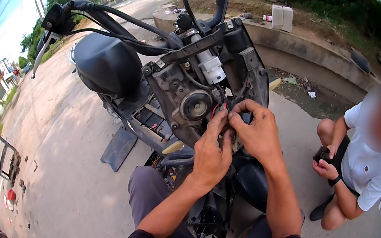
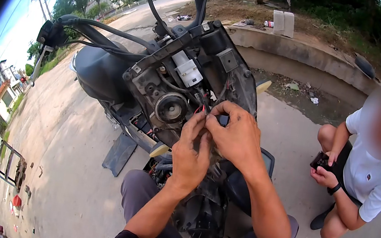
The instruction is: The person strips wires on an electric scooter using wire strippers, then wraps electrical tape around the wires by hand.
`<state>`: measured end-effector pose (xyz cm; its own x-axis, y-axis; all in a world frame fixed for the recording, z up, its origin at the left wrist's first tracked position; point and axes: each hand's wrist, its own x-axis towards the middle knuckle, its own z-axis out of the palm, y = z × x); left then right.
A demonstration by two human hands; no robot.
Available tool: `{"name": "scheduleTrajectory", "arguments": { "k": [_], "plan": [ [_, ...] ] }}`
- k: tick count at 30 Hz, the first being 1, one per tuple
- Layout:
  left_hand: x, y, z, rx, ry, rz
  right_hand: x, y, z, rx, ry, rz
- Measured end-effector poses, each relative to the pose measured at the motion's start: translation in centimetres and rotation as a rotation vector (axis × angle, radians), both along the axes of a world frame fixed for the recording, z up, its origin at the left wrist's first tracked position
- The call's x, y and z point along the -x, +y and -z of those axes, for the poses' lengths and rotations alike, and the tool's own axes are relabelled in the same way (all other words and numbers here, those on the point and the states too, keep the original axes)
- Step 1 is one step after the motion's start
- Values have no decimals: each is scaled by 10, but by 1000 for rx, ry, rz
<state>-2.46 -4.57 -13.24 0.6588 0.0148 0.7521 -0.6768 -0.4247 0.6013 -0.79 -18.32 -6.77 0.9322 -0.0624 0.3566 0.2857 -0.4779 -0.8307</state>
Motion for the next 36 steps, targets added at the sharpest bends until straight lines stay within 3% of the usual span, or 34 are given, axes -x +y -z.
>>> {"name": "scheduleTrajectory", "arguments": {
  "k": [4,8,13,19,22,28,32,36],
  "plan": [
    [-1,-3,2,53,-30,-17,-3,0,5,-5,11,16],
    [-2,2,1,-72,-41,-52,-11,0,13,-53,60,6],
    [-3,5,-10,-144,-175,-98,-13,-1,15,-321,27,-133],
    [5,4,-30,27,210,2,-25,-3,33,-311,-72,-210],
    [-3,12,-29,-130,197,-46,-20,-7,30,-364,18,-293],
    [-5,15,-37,145,488,82,-9,-17,22,-322,46,-293],
    [-6,10,-36,269,476,157,-9,-19,28,-285,-124,-186],
    [-7,1,-35,354,461,149,1,-21,15,-93,-46,-106]
  ]
}}
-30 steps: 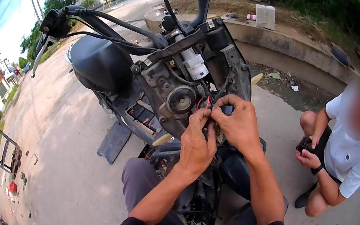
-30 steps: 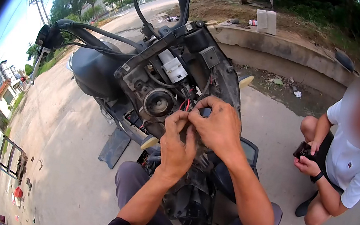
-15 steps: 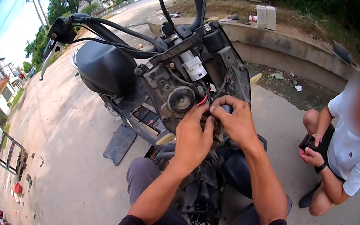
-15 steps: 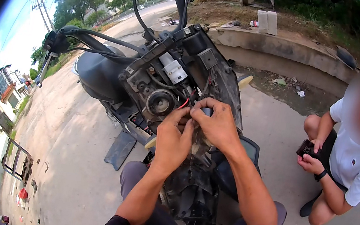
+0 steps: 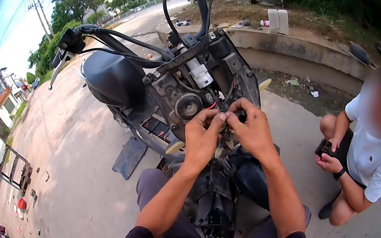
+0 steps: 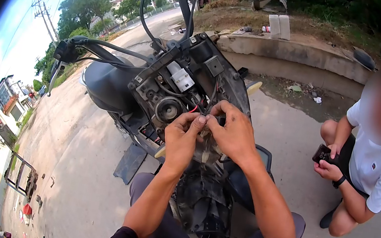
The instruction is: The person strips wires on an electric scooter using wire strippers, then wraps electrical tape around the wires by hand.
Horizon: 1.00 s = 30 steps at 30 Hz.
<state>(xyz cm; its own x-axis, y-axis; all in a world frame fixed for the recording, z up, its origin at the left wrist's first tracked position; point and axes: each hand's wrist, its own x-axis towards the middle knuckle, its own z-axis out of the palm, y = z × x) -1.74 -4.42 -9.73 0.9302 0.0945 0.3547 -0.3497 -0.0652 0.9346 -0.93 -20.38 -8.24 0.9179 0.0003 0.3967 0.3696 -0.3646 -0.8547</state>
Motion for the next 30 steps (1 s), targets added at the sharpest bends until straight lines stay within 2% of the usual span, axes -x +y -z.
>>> {"name": "scheduleTrajectory", "arguments": {
  "k": [5,13,17,22,26,30],
  "plan": [
    [-13,-7,18,66,-66,-18,-2,0,6,103,-92,147],
    [-15,-16,32,292,-102,-18,-1,4,8,109,-179,138],
    [-10,-18,31,296,-114,-21,3,8,4,72,-138,156],
    [-13,-18,33,387,-94,-21,1,10,11,148,-265,210],
    [-10,-16,29,325,-53,-18,-4,10,20,177,-460,194],
    [-2,-20,24,305,-42,-51,-4,16,22,188,-533,222]
  ]
}}
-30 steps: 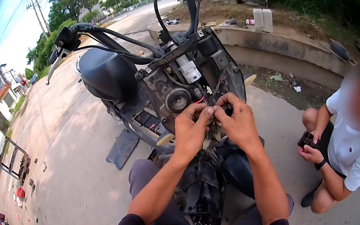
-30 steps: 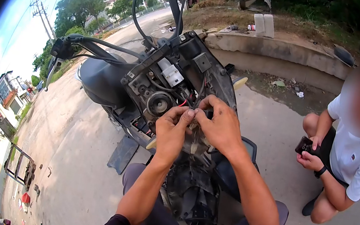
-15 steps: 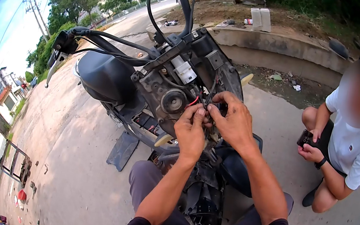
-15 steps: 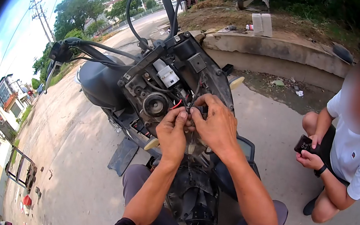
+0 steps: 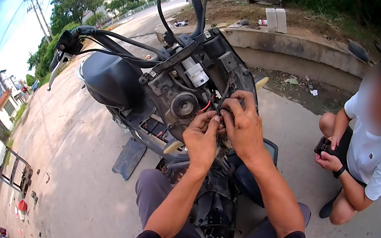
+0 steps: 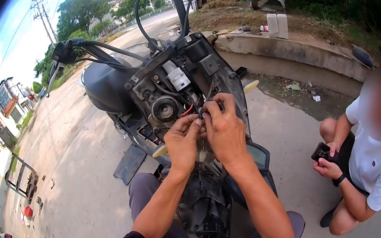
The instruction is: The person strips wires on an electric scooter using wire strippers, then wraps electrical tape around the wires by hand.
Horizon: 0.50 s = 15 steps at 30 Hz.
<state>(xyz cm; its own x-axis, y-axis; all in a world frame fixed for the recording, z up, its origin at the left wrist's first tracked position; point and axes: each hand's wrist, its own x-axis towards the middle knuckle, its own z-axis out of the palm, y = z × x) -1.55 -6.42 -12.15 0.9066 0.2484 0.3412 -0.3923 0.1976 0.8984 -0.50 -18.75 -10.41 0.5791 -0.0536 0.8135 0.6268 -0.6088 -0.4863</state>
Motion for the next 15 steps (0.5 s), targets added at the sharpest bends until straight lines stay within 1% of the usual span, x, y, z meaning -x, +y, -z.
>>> {"name": "scheduleTrajectory", "arguments": {
  "k": [5,7,10,13,14,15],
  "plan": [
    [-5,2,3,-21,33,12,2,1,3,59,-26,-22],
    [-6,3,7,-45,50,4,3,6,5,-4,-26,-68],
    [-1,1,14,10,18,18,8,14,4,-158,30,-137],
    [6,-6,26,36,-100,33,6,15,5,-313,149,-179],
    [5,-3,35,-53,-108,51,5,16,8,-357,199,-188],
    [6,-5,37,-140,-181,-27,3,16,10,-368,179,-176]
  ]
}}
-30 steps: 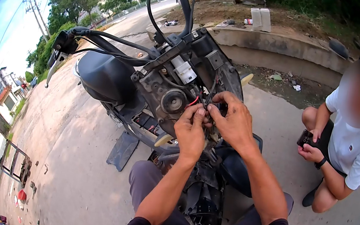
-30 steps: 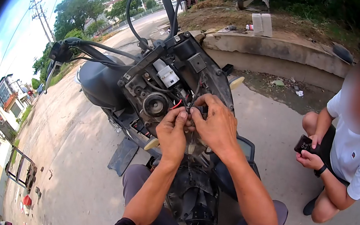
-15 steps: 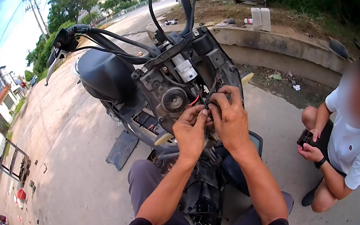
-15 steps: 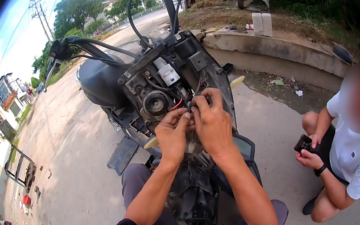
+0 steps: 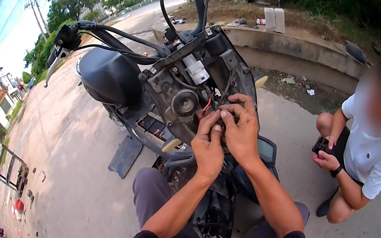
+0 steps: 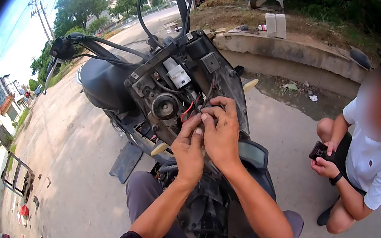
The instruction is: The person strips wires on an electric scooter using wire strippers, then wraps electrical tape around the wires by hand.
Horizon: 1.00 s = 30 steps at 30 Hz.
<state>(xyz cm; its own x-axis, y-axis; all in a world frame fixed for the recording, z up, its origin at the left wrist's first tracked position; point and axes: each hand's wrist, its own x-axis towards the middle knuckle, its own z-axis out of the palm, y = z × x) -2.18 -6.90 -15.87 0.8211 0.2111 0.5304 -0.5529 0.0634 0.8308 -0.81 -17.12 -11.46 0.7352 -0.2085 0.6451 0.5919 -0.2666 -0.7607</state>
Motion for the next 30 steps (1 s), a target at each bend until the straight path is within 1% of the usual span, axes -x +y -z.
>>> {"name": "scheduleTrajectory", "arguments": {
  "k": [2,3,5,6,7,8,12,14,16,17,20,22,24,26,28,30],
  "plan": [
    [0,-7,3,-161,-160,-157,-6,1,3,-22,-41,35],
    [0,-6,1,-222,-151,-213,-5,1,1,-54,26,7],
    [6,-4,-8,-94,-33,-43,-3,-2,-6,-122,153,-45],
    [8,-2,-16,-31,21,42,-4,-3,-6,-153,160,-65],
    [4,2,-14,-4,28,89,-6,-2,-5,-185,167,-88],
    [0,5,-11,3,28,108,-7,-1,-4,-219,176,-112],
    [-6,18,-9,19,47,165,-2,2,-13,-175,185,-91],
    [-3,20,-11,42,63,155,3,6,-19,-156,198,-74],
    [3,18,-19,84,73,121,-4,7,-12,-25,84,15],
    [2,19,-19,79,45,148,-5,7,-8,43,29,60],
    [-5,24,-20,-43,20,108,0,14,-12,159,-10,173],
    [-1,25,-25,-108,88,66,2,17,-8,187,-2,196],
    [-8,19,-31,-141,50,2,-6,15,-7,229,-69,206],
    [-13,22,-32,-236,6,-69,-8,19,-7,213,-104,200],
    [-16,23,-42,-418,-97,-198,-6,21,-16,163,-93,222],
    [-12,22,-54,-474,-103,-180,-1,22,-14,127,-55,207]
  ]
}}
